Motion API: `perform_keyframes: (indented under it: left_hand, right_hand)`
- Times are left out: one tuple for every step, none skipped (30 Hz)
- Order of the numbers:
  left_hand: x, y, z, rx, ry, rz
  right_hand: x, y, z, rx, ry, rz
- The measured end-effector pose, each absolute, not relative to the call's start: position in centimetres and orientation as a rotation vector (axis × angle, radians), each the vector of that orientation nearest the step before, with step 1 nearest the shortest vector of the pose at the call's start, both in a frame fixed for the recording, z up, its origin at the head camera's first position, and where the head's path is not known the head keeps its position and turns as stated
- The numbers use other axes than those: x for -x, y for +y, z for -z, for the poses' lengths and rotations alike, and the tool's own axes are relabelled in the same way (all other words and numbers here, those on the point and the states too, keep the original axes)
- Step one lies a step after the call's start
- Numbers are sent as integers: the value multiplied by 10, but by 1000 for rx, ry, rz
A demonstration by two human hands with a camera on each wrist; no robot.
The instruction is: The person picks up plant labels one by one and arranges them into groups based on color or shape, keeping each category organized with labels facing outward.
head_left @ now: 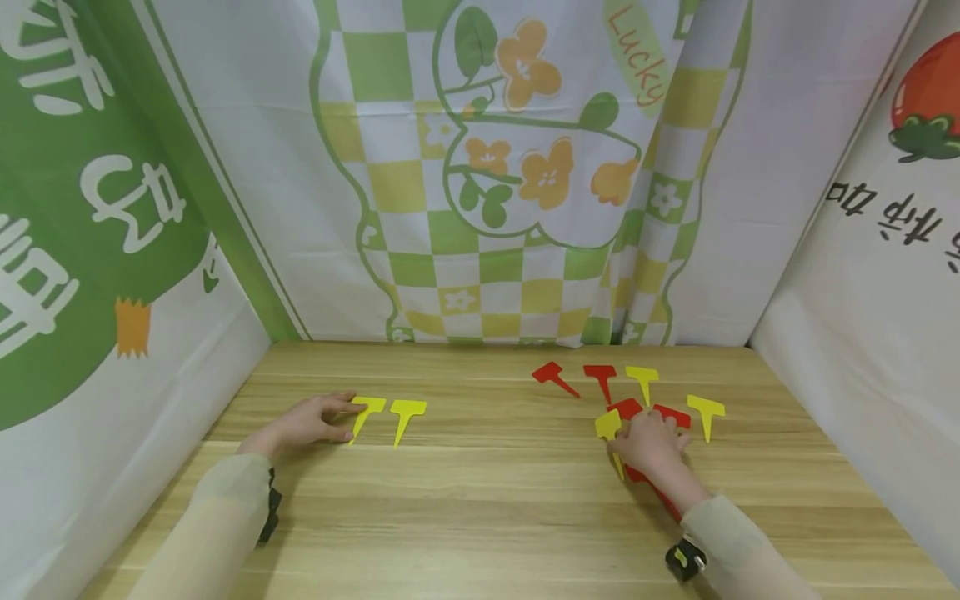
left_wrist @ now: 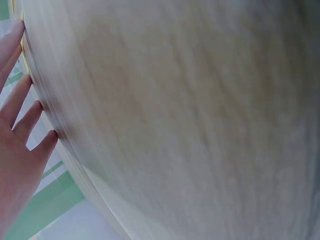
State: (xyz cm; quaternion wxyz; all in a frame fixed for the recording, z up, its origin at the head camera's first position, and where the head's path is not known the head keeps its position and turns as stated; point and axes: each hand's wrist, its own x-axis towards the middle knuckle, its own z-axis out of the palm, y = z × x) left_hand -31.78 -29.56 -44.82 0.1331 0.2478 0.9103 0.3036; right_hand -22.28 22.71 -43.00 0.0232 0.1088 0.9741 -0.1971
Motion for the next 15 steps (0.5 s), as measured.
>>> perform_keyframes:
  left_hand:
    - [317, -296, 448, -720, 2638, -885]
    - [317, -295, 447, -721, 2636, -889]
    - [317, -295, 447, -721, 2633, -893]
    - [317, -295, 446, -721, 2632, -896]
    - [316, -295, 446, -718, 2631, -898]
    - [316, -295, 446, -718, 2630, -899]
    - [316, -295, 446, -718, 2632, -895]
    - [316, -295, 446, -718, 2633, -894]
    - [316, -295, 446, -718, 2634, -893]
    - [317, -295, 446, -718, 2637, -891]
    - [317, -295, 446, -716, 2639, -888]
    - [316, -295, 446, -715, 2640, -886]
    - [316, -295, 446, -712, 2643, -882]
    - [316, -294, 446, -705, 2643, -885]
    - [316, -294, 446, -701, 2645, -883]
  right_hand:
    - [223, 227, 430, -336, 3016, 615]
    - [223, 227, 430, -336, 3016, 620]
    - [223, 228, 430, -336, 3017, 620]
    - [223, 228, 430, -336, 3018, 618]
    - [224, 228, 430, -337, 3015, 622]
    - [224, 228, 430, -340, 3015, 622]
    - [224, 228, 431, -338, 3017, 620]
    - [224, 228, 431, -336, 3019, 623]
    - [224, 228, 431, -335, 3020, 629]
    - [224, 228, 431, -333, 3019, 639]
    - [224, 228, 432, -328, 3023, 653]
    - [224, 228, 432, -318, 3028, 662]
    - [224, 228, 432, -308, 3034, 673]
    - [223, 228, 432, -299, 3038, 686]
    - [224, 228, 432, -288, 3042, 698]
